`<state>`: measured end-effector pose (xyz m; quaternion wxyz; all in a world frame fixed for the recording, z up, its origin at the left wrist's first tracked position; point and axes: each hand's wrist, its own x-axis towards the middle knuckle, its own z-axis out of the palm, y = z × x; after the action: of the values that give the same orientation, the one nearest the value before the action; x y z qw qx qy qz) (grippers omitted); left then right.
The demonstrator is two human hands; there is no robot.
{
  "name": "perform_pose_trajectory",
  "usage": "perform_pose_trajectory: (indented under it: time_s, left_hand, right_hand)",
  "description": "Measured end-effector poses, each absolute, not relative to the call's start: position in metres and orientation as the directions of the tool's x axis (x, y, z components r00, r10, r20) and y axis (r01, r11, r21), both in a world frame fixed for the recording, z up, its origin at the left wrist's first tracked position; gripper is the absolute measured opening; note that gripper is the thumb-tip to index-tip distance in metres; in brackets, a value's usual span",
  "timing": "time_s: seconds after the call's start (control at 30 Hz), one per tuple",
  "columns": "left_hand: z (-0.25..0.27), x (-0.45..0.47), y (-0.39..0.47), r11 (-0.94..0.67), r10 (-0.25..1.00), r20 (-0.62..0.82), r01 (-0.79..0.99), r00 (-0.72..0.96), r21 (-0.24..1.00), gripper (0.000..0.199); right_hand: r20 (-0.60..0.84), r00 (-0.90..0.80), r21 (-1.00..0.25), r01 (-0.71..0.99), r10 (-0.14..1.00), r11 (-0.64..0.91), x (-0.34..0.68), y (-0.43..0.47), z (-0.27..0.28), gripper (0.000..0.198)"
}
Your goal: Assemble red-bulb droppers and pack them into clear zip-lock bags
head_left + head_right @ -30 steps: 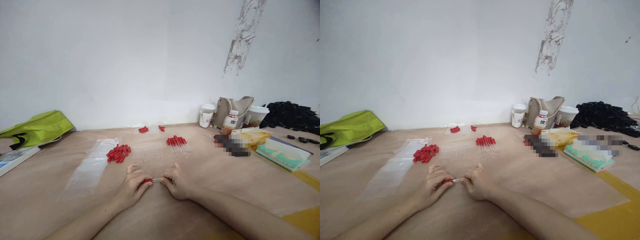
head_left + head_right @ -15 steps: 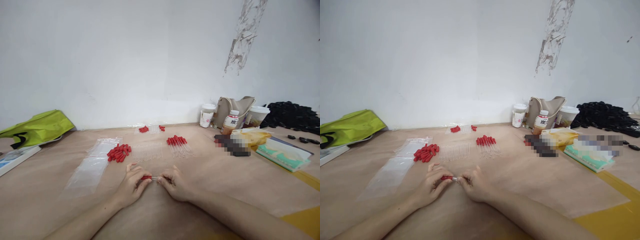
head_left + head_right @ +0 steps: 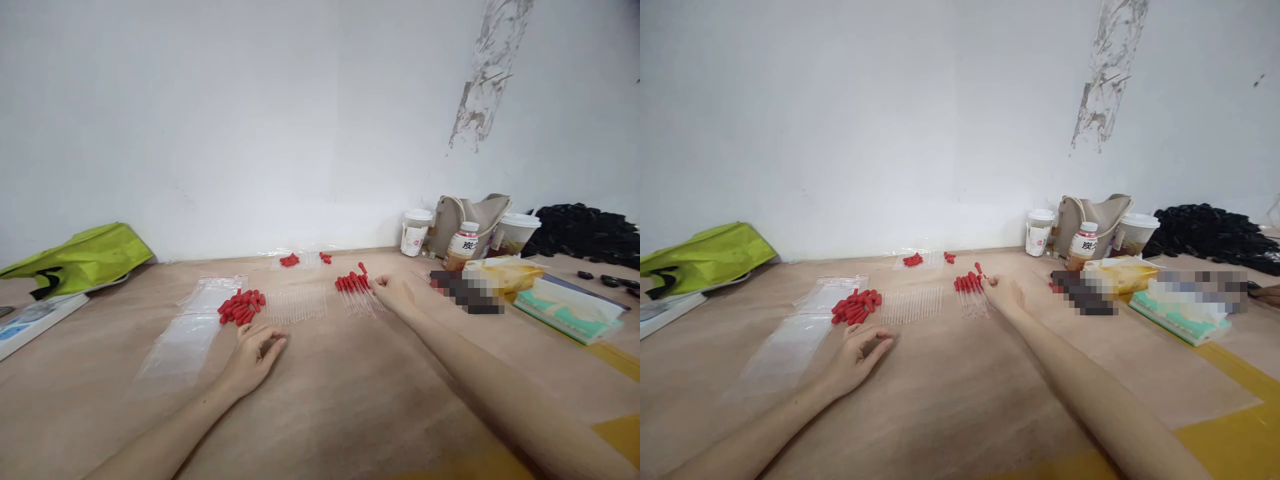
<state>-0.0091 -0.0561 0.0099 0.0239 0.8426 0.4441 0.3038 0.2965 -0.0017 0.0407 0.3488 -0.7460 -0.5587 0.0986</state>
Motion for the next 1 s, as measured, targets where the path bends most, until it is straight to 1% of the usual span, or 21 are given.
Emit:
perform_pose_trajectory:
  time_s: [0.07, 0.2, 0.33, 0.5, 0.57, 0.63, 0.7, 0.77, 0.87, 0.93, 1.0]
  left_hand:
    - [0.012, -0.007, -0.058, -0.62, 0.752, 0.481, 0.731, 0.452, 0.283, 0.017]
    - [0.013, -0.004, -0.059, -0.648, 0.73, 0.473, 0.718, 0.492, 0.254, 0.017]
    - [0.011, -0.005, -0.058, -0.638, 0.746, 0.448, 0.723, 0.493, 0.266, 0.018]
    - [0.007, -0.006, -0.056, -0.624, 0.749, 0.469, 0.736, 0.469, 0.262, 0.029]
    - [0.007, -0.006, -0.056, -0.622, 0.75, 0.474, 0.736, 0.461, 0.267, 0.028]
    - [0.007, -0.006, -0.057, -0.622, 0.749, 0.479, 0.735, 0.457, 0.27, 0.022]
    - [0.008, -0.005, -0.058, -0.624, 0.745, 0.483, 0.737, 0.46, 0.26, 0.017]
    - [0.009, -0.005, -0.057, -0.614, 0.74, 0.5, 0.756, 0.45, 0.227, 0.02]
    - [0.01, -0.008, -0.052, -0.545, 0.724, 0.585, 0.823, 0.366, 0.159, 0.027]
    - [0.011, -0.015, -0.044, -0.469, 0.701, 0.652, 0.876, 0.288, 0.118, 0.022]
    - [0.013, -0.025, -0.036, -0.373, 0.683, 0.699, 0.924, 0.211, 0.086, 0.015]
  right_hand:
    - [0.21, 0.399, -0.592, 0.778, 0.892, -0.209, 0.303, 0.011, 0.04, 0.029]
    - [0.192, 0.425, -0.548, 0.794, 0.884, -0.263, 0.302, 0.023, 0.027, 0.031]
    - [0.227, 0.419, -0.526, 0.813, 0.879, -0.251, 0.299, 0.027, 0.015, 0.031]
    - [0.225, 0.397, -0.519, 0.822, 0.89, -0.235, 0.3, 0.027, 0.012, 0.033]
    - [0.223, 0.394, -0.515, 0.824, 0.891, -0.235, 0.301, 0.026, 0.012, 0.038]
    - [0.229, 0.397, -0.51, 0.827, 0.889, -0.237, 0.301, 0.024, 0.013, 0.042]
    - [0.25, 0.403, -0.514, 0.826, 0.88, -0.232, 0.3, 0.021, 0.015, 0.042]
    - [0.293, 0.378, -0.522, 0.833, 0.878, -0.185, 0.295, 0.017, 0.018, 0.039]
    - [0.383, 0.242, -0.482, 0.876, 0.891, -0.03, 0.281, 0.01, 0.022, 0.031]
    - [0.421, 0.144, -0.435, 0.898, 0.896, 0.06, 0.268, 0.006, 0.025, 0.025]
    - [0.412, 0.068, -0.397, 0.911, 0.909, 0.112, 0.256, 0.004, 0.027, 0.02]
